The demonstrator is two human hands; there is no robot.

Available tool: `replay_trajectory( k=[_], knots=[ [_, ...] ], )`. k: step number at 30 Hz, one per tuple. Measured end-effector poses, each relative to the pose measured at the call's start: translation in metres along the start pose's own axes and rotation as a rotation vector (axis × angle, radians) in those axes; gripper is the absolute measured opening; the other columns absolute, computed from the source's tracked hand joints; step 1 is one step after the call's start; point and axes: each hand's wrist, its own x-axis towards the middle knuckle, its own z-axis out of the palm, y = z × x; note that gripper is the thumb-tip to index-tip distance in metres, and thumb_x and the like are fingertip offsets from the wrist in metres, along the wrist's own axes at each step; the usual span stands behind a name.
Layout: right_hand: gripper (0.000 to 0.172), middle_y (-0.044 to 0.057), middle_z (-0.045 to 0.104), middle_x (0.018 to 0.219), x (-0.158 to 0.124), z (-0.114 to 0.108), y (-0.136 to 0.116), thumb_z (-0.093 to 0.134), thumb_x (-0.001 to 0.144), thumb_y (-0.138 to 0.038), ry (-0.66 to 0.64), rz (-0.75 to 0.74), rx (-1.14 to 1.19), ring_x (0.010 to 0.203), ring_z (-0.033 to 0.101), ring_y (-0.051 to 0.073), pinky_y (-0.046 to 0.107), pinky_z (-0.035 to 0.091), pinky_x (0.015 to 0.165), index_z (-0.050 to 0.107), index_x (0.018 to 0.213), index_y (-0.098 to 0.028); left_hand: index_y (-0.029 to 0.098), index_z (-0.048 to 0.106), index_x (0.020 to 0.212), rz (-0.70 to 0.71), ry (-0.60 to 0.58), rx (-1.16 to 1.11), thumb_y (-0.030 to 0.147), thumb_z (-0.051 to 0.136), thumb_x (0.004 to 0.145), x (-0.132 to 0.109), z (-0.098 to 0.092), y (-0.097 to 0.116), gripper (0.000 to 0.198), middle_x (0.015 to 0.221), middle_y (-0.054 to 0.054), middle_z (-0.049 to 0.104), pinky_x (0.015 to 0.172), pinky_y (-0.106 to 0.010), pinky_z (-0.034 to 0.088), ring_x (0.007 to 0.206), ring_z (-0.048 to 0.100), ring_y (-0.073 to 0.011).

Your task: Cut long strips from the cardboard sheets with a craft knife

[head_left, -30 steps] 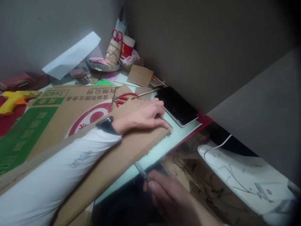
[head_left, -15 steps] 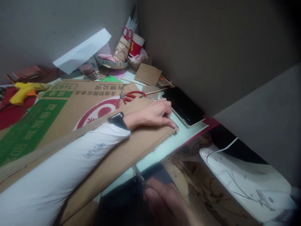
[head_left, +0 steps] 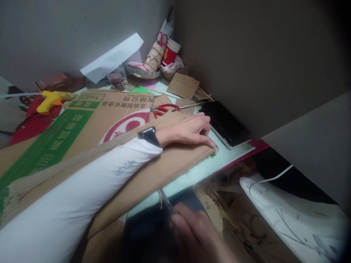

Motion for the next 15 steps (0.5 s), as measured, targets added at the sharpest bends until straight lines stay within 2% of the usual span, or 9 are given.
replay_trajectory(
  k=[3, 10, 15],
  knots=[
    [0.049, 0.002, 0.058, 0.071, 0.007, 0.001, 0.0, 0.034, 0.101, -0.061, -0.013, 0.01, 0.02, 0.066, 0.058, 0.015, 0.022, 0.049, 0.061, 0.063, 0.083, -0.026, 0.016, 0.057, 0.069, 0.004, 0.008, 0.001, 0.051, 0.071, 0.082, 0.0, 0.001, -0.002, 0.04, 0.082, -0.004, 0.052, 0.077, -0.03, 0.035, 0.087, 0.046, -0.0208],
    [0.045, 0.001, 0.058, 0.073, 0.003, -0.002, -0.006, 0.039, 0.098, -0.063, -0.069, 0.164, 0.175, 0.06, 0.055, 0.014, 0.022, 0.043, 0.052, 0.061, 0.087, -0.025, 0.015, 0.058, 0.072, -0.006, 0.012, 0.025, 0.049, 0.07, 0.084, 0.002, -0.002, 0.001, 0.038, 0.084, -0.004, 0.053, 0.078, -0.031, 0.035, 0.087, 0.048, -0.0207],
    [0.047, 0.0, 0.055, 0.065, 0.006, -0.009, -0.019, 0.036, 0.101, -0.06, -0.116, 0.098, 0.151, 0.066, 0.054, 0.016, 0.024, 0.043, 0.058, 0.059, 0.082, -0.023, 0.016, 0.055, 0.069, -0.016, 0.04, 0.007, 0.046, 0.069, 0.084, 0.001, -0.008, 0.006, 0.036, 0.084, -0.004, 0.054, 0.076, -0.031, 0.034, 0.088, 0.048, -0.0205]
  ],
)
